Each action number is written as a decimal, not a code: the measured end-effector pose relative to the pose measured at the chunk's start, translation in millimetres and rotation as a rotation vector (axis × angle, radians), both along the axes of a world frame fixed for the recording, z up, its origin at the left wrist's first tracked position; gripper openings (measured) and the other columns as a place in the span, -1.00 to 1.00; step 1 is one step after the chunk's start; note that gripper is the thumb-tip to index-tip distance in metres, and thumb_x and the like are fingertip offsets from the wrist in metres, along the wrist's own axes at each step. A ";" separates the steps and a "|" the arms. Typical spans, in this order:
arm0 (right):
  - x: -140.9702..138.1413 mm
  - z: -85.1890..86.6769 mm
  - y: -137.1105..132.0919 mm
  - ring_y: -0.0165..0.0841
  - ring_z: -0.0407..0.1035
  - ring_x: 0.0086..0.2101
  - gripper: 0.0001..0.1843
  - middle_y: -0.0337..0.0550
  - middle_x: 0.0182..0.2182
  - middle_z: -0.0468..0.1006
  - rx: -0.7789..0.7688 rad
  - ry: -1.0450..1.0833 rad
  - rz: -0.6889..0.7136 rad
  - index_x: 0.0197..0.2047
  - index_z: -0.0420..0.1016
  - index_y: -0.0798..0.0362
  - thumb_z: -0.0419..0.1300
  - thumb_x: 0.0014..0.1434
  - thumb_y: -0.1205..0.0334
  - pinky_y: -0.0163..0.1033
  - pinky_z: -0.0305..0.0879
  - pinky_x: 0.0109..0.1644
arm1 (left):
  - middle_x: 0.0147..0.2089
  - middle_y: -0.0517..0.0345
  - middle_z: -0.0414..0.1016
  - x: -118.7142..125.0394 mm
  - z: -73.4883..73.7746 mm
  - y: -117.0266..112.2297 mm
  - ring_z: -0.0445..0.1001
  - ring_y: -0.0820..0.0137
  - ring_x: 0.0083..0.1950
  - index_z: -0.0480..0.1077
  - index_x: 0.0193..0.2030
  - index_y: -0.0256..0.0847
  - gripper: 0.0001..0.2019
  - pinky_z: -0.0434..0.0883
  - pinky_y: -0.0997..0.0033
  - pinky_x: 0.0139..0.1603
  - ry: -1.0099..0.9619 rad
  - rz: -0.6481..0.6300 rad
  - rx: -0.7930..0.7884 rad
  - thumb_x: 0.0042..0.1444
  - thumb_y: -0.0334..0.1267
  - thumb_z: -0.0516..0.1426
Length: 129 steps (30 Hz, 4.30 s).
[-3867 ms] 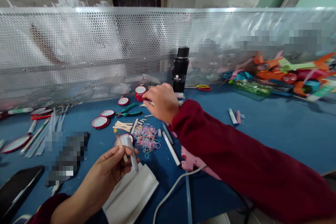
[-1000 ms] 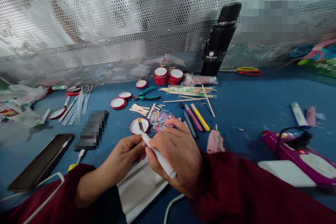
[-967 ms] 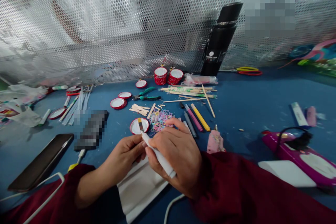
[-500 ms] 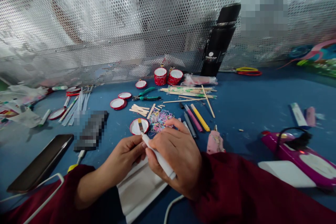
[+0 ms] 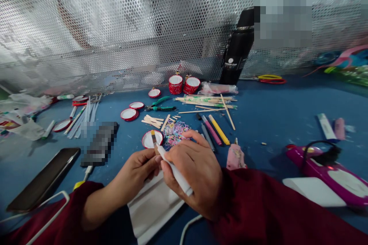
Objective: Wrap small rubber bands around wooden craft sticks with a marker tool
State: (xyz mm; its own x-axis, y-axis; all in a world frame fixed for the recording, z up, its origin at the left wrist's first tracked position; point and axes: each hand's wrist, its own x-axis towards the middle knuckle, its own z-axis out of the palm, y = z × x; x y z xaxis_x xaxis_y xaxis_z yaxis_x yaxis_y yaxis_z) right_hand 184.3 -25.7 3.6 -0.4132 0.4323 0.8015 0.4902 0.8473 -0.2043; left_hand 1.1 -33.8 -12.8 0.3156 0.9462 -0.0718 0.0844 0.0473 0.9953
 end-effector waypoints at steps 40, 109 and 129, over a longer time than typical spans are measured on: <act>1.0 1.1 -0.4 -0.38 0.47 -0.38 -0.91 -0.29 -0.43 0.57 0.010 -0.013 0.026 -0.23 0.39 0.01 0.20 0.23 0.39 -0.03 0.27 0.16 | -0.53 0.30 0.18 0.0 -0.1 -1.8 0.10 0.53 -0.50 0.34 -0.42 -0.24 -0.60 0.08 0.47 -0.46 0.000 0.024 -0.010 0.25 0.06 0.13; 0.2 1.1 1.8 -0.37 0.46 -0.37 -0.92 -0.28 -0.42 0.57 0.021 -0.057 0.047 -0.22 0.37 0.01 0.20 0.25 0.36 -0.01 0.25 0.13 | -0.54 0.30 0.17 0.7 0.7 -0.1 0.08 0.53 -0.49 0.27 -0.46 -0.22 -0.54 0.06 0.48 -0.46 0.026 0.017 0.019 0.24 0.15 0.11; 1.9 -2.7 1.8 -0.35 0.46 -0.36 -0.91 -0.27 -0.41 0.57 0.014 -0.040 0.021 -0.22 0.38 -0.01 0.20 0.23 0.37 -0.01 0.25 0.15 | -0.56 0.31 0.17 1.6 2.0 0.5 0.07 0.53 -0.51 0.31 -0.45 -0.22 -0.50 0.06 0.47 -0.47 0.014 0.039 -0.003 0.17 0.22 0.14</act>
State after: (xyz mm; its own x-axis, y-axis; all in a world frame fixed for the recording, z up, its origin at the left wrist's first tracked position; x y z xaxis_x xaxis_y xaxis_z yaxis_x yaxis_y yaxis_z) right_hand 186.2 -23.9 0.9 -0.4544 0.4122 0.7897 0.4797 0.8602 -0.1730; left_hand 2.7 -33.4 -10.8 0.2779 0.9574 -0.0791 0.0964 0.0541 0.9939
